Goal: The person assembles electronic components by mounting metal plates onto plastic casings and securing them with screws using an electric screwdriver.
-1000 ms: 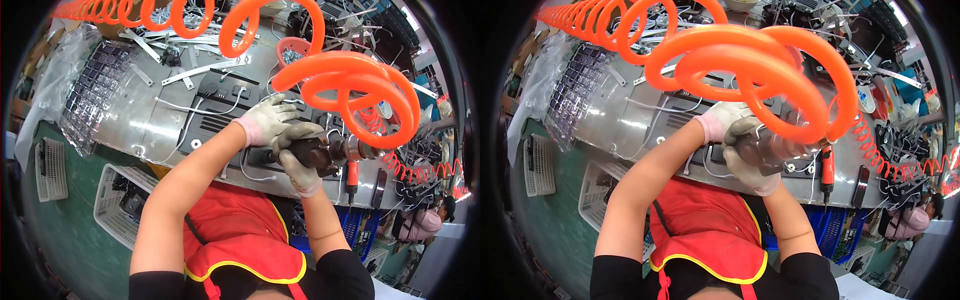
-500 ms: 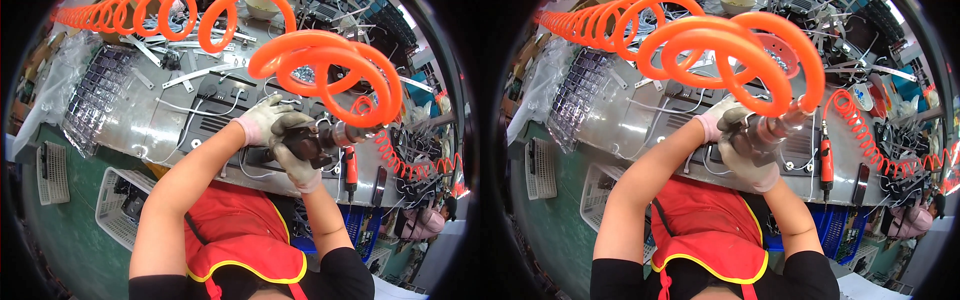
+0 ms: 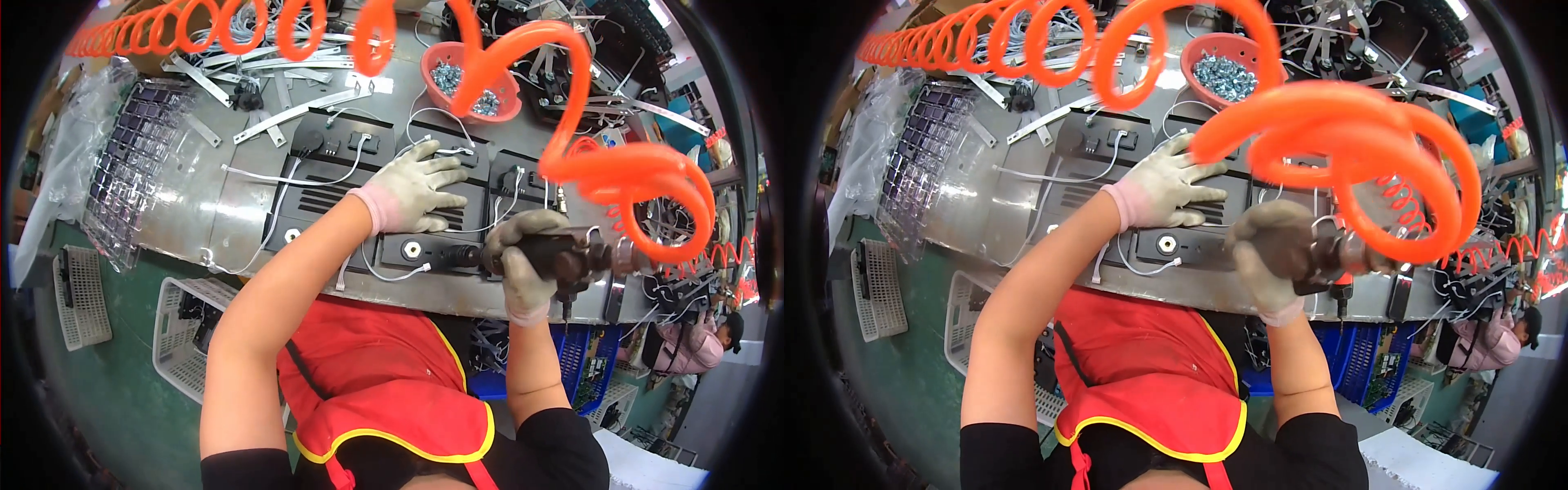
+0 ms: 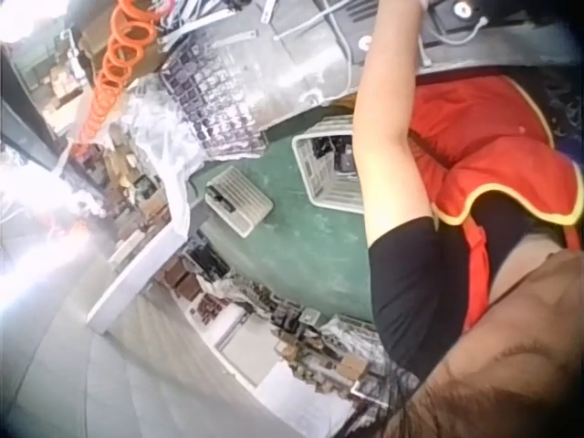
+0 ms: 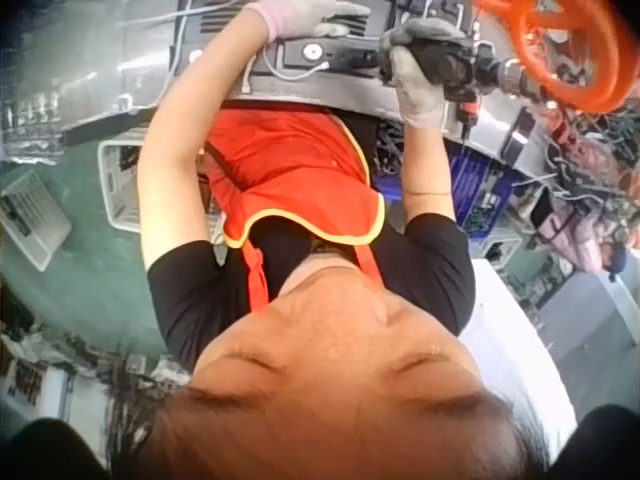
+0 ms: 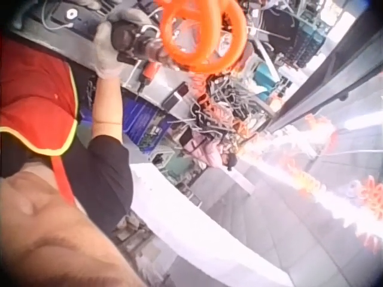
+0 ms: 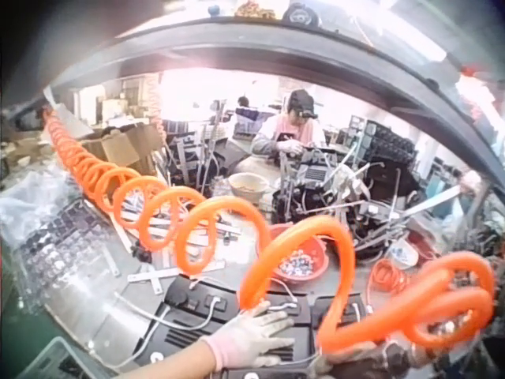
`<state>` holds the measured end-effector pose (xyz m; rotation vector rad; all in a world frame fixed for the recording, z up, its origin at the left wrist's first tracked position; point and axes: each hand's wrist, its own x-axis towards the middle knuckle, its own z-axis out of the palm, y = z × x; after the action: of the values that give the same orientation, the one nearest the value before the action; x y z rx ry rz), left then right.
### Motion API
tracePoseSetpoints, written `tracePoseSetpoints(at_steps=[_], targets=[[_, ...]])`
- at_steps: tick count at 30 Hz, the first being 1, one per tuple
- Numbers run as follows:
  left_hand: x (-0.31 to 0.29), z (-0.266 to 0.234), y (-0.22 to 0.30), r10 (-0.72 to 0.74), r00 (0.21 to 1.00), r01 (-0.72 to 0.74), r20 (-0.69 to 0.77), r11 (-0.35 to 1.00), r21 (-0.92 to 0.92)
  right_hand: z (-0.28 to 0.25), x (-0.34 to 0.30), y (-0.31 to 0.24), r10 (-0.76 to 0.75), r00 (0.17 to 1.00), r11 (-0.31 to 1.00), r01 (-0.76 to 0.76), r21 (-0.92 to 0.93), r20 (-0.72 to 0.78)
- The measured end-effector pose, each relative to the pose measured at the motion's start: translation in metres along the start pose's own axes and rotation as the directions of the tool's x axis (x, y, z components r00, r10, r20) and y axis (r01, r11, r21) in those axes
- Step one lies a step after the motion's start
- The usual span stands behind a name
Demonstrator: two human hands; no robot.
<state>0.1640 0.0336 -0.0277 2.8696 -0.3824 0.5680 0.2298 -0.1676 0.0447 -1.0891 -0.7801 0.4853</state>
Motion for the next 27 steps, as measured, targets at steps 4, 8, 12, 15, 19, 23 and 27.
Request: tracePoseSetpoints(at_steps=[4, 8, 12, 15, 19, 23, 27], targets=[[-0.002, 0.008, 0.001, -0.069, 0.997, 0.072, 0.028, 0.990, -0.123, 0.001, -0.002, 0.002, 0.002, 0.996, 0.995, 0.007, -0.101, 0.088], [-0.002, 0.009, 0.001, -0.040, 0.996, 0.028, -0.086, 0.990, -0.135, 0.001, -0.007, 0.005, 0.061, 0.991, 0.973, -0.034, -0.227, 0.116], [0.001, -0.001, 0.006, -0.056, 0.998, 0.055, -0.018, 0.998, -0.034, -0.002, 0.005, 0.003, -0.017, 0.999, 1.000, 0.017, 0.003, 0.051], [0.001, -0.003, 0.005, -0.044, 0.999, 0.043, -0.016, 0.999, -0.029, -0.007, 0.005, 0.004, 0.027, 0.997, 0.981, -0.039, 0.190, 0.066], [0.001, -0.006, 0.006, -0.049, 0.999, 0.049, 0.007, 0.999, -0.004, -0.004, 0.001, 0.001, -0.011, 0.999, 0.998, 0.009, 0.057, 0.039], [0.001, -0.007, 0.006, -0.051, 0.999, 0.051, 0.015, 0.999, 0.001, -0.004, -0.002, 0.001, 0.024, 0.999, 1.000, -0.024, 0.001, 0.034], [0.001, -0.008, 0.007, -0.070, 0.997, 0.070, 0.012, 0.998, 0.000, -0.001, -0.003, 0.003, -0.018, 0.999, 1.000, 0.017, 0.025, 0.041]])
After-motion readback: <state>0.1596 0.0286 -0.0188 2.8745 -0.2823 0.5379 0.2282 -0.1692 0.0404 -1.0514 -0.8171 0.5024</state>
